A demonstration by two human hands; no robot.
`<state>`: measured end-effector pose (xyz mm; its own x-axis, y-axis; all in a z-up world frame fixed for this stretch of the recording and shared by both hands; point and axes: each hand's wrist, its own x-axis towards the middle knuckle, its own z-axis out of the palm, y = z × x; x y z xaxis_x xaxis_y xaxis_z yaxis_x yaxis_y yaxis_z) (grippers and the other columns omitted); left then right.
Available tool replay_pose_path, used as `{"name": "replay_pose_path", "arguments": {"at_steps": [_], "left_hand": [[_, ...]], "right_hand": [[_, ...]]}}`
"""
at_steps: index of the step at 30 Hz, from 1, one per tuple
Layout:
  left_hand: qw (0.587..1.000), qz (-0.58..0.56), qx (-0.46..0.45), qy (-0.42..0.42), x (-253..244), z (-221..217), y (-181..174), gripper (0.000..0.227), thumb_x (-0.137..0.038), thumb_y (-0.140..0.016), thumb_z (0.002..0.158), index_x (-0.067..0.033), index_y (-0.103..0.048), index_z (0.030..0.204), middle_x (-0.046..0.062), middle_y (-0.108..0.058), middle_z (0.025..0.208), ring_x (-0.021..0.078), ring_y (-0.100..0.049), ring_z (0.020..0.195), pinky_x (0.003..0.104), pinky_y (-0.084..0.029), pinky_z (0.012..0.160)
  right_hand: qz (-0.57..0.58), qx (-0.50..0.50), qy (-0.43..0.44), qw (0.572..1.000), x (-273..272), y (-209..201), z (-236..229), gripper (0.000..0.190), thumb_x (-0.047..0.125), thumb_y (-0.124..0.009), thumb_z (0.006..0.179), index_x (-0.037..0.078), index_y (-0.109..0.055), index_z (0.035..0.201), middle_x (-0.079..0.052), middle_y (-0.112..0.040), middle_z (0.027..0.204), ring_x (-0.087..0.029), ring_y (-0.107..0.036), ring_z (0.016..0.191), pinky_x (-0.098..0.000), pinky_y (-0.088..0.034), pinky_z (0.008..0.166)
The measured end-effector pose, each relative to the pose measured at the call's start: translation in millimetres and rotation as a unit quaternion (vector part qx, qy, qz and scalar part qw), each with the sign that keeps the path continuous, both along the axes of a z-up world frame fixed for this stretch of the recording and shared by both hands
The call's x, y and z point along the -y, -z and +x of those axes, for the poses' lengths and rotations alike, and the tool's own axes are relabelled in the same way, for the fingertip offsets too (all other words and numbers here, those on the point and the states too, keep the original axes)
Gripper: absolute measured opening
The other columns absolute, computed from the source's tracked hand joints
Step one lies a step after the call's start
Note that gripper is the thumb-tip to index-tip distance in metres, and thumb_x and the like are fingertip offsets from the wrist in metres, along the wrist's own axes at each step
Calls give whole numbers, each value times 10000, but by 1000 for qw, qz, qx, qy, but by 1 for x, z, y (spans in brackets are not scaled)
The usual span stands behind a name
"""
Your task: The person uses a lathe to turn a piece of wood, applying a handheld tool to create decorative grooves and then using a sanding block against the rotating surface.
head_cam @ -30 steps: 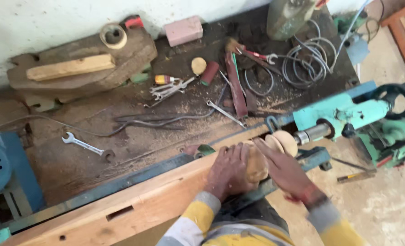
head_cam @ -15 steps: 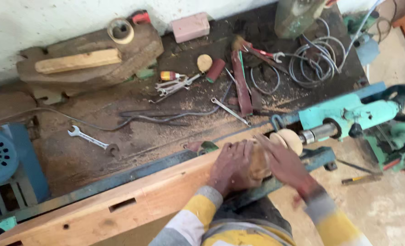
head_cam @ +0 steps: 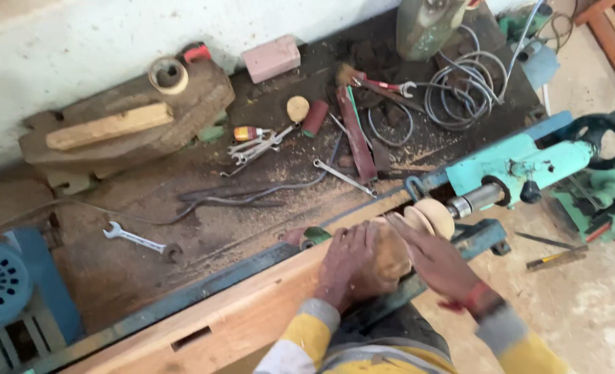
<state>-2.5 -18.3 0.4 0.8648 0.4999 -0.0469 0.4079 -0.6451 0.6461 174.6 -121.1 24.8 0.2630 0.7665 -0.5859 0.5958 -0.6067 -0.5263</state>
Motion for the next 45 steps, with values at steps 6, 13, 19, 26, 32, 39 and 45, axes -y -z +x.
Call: {"name": "replay_pose_path", "arguments": {"at_steps": [6,13,19,26,32,39,45], "left_hand": [[997,-59,-49,17,4,0,12,926,-529,-770,711,14,-526,1420,208,-619,1325,352,-586,1235,470,-410,1068],[999,22,-41,17,1,1,8,1042,-544,-812,604,97,-489,1360,268,-575,1354,379,-548,1250,478,-374,1064],[1000,0,-24,-1,-3,6,11,995,-545,-798,666,65,-500,1395,253,-586,1368,376,-545,1264,478,-371,1085],[998,-34,-47,7,-1,1,4,999,-561,-793,665,64,-501,1389,236,-607,1340,342,-572,1242,460,-377,1104],[999,20,-28,21,-2,2,6,1054,-569,-833,577,80,-508,1341,265,-604,1333,372,-574,1231,453,-385,1081],[1000,-12,-19,1,2,2,13,1032,-554,-824,600,40,-503,1380,231,-616,1339,353,-580,1268,467,-378,1109],[999,-7,-38,22,0,3,11,1123,-604,-839,602,82,-452,1402,265,-580,1377,376,-556,1252,484,-360,1084]], "right_hand": [[255,1,-106,961,-24,17,6,481,128,-456,993,182,-511,1467,-218,-725,1196,-397,-712,948,-459,-547,828],[160,31,-72,984,7,4,-2,603,153,-437,910,162,-462,1513,-190,-646,1357,-406,-654,1103,-475,-502,937],[64,75,-97,990,-20,13,2,588,199,-453,997,197,-406,1583,-206,-681,1274,-363,-692,1063,-448,-489,1021],[143,-32,-34,989,-20,10,5,636,86,-427,946,195,-449,1573,-226,-715,945,-281,-671,689,-379,-572,693],[-68,-41,20,997,-1,-14,5,659,154,-404,986,331,-388,1621,-152,-774,1014,-288,-704,637,-360,-593,717],[39,-31,4,999,2,13,4,623,203,-441,951,279,-367,1565,-117,-692,1304,-351,-711,1016,-413,-515,993],[-15,33,-52,998,2,32,10,697,209,-440,958,299,-377,1647,-189,-729,1141,-370,-713,941,-452,-551,920]]}}
